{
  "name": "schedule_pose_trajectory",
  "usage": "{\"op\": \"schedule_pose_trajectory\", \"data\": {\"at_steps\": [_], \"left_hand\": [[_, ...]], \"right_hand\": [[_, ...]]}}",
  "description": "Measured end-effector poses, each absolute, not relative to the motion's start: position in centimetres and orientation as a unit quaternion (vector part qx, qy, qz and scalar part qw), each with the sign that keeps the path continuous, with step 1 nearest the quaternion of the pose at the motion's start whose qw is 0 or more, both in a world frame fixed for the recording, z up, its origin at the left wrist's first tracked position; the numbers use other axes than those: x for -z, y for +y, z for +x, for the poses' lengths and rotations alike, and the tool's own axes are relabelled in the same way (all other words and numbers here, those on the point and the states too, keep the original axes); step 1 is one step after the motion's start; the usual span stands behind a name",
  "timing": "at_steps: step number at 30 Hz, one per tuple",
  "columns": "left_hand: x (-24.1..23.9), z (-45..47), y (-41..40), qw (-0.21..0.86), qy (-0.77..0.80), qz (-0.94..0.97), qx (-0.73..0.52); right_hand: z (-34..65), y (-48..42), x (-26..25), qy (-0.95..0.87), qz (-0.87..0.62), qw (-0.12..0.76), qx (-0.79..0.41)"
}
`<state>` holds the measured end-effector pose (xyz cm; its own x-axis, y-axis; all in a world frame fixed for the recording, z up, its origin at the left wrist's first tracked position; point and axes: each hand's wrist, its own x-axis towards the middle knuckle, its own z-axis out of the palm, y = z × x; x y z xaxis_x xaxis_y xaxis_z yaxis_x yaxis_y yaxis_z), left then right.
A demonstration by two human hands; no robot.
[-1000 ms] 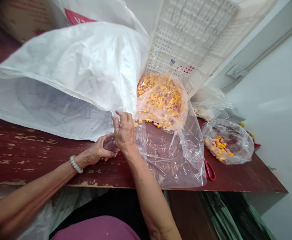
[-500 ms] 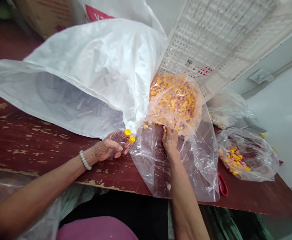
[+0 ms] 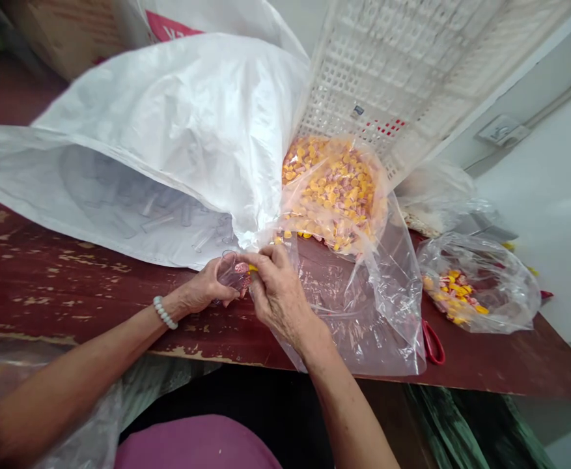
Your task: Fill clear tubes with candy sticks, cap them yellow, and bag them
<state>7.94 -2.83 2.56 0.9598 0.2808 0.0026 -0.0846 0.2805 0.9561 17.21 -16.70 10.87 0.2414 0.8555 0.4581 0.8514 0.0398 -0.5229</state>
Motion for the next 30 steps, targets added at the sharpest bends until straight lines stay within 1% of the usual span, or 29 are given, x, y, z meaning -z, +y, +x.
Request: {"op": "schedule_pose_trajectory", "data": {"at_steps": [3,4,6,8,9,10,12,14,15,18,19,20,21,22,23,25,30], "left_hand": [[-2.9,7.8,-2.9,0.778,0.080,0.613,-0.110],[-3.0,7.8,-3.0,0.773,0.085,0.620,-0.106],[-3.1,7.8,-3.0,0.756,0.095,0.640,-0.101],[-3.1,7.8,-3.0,0.729,0.094,0.670,-0.109],[-3.1,7.8,-3.0,0.715,0.088,0.684,-0.117],[-3.0,7.8,-2.9,0.704,0.079,0.695,-0.125],[-3.0,7.6,-3.0,0.696,0.065,0.703,-0.131],[-3.1,7.5,-3.1,0.712,0.067,0.688,-0.124],[-3.2,7.5,-3.1,0.725,0.073,0.675,-0.117],[-3.4,7.7,-3.2,0.776,0.111,0.611,-0.108],[-3.5,7.8,-3.1,0.792,0.123,0.587,-0.111],[-3.4,7.9,-3.1,0.805,0.133,0.566,-0.118],[-3.4,8.0,-3.0,0.814,0.141,0.550,-0.125],[-3.4,8.1,-2.9,0.818,0.145,0.541,-0.129],[-3.3,8.1,-2.8,0.819,0.146,0.540,-0.129],[-3.3,8.2,-2.7,0.817,0.142,0.543,-0.129],[-3.5,8.2,-2.7,0.818,0.151,0.539,-0.129]], "right_hand": [[17.6,-16.5,-10.8,-0.635,-0.689,0.349,0.007],[18.0,-16.3,-10.8,-0.622,-0.696,0.359,0.016],[18.7,-15.7,-10.7,-0.567,-0.714,0.408,0.051],[19.1,-14.5,-10.3,-0.498,-0.728,0.455,0.122],[19.1,-13.7,-10.0,-0.470,-0.733,0.462,0.166],[18.9,-12.8,-9.6,-0.456,-0.739,0.455,0.200],[17.9,-11.2,-8.8,-0.470,-0.751,0.408,0.221],[17.1,-10.0,-8.2,-0.501,-0.757,0.362,0.211],[17.0,-9.6,-8.0,-0.510,-0.756,0.354,0.207],[19.0,-9.8,-7.7,-0.481,-0.755,0.397,0.203],[20.3,-10.3,-7.6,-0.453,-0.773,0.399,0.195],[21.9,-10.9,-7.4,-0.422,-0.798,0.389,0.184],[23.5,-11.6,-7.1,-0.383,-0.836,0.354,0.171],[25.2,-12.3,-6.6,-0.355,-0.880,0.277,0.150],[26.8,-12.9,-6.0,-0.347,-0.895,0.247,0.133],[29.4,-13.7,-4.7,-0.336,-0.912,0.203,0.119],[32.1,-12.7,-2.3,-0.318,-0.931,0.135,0.120]]}}
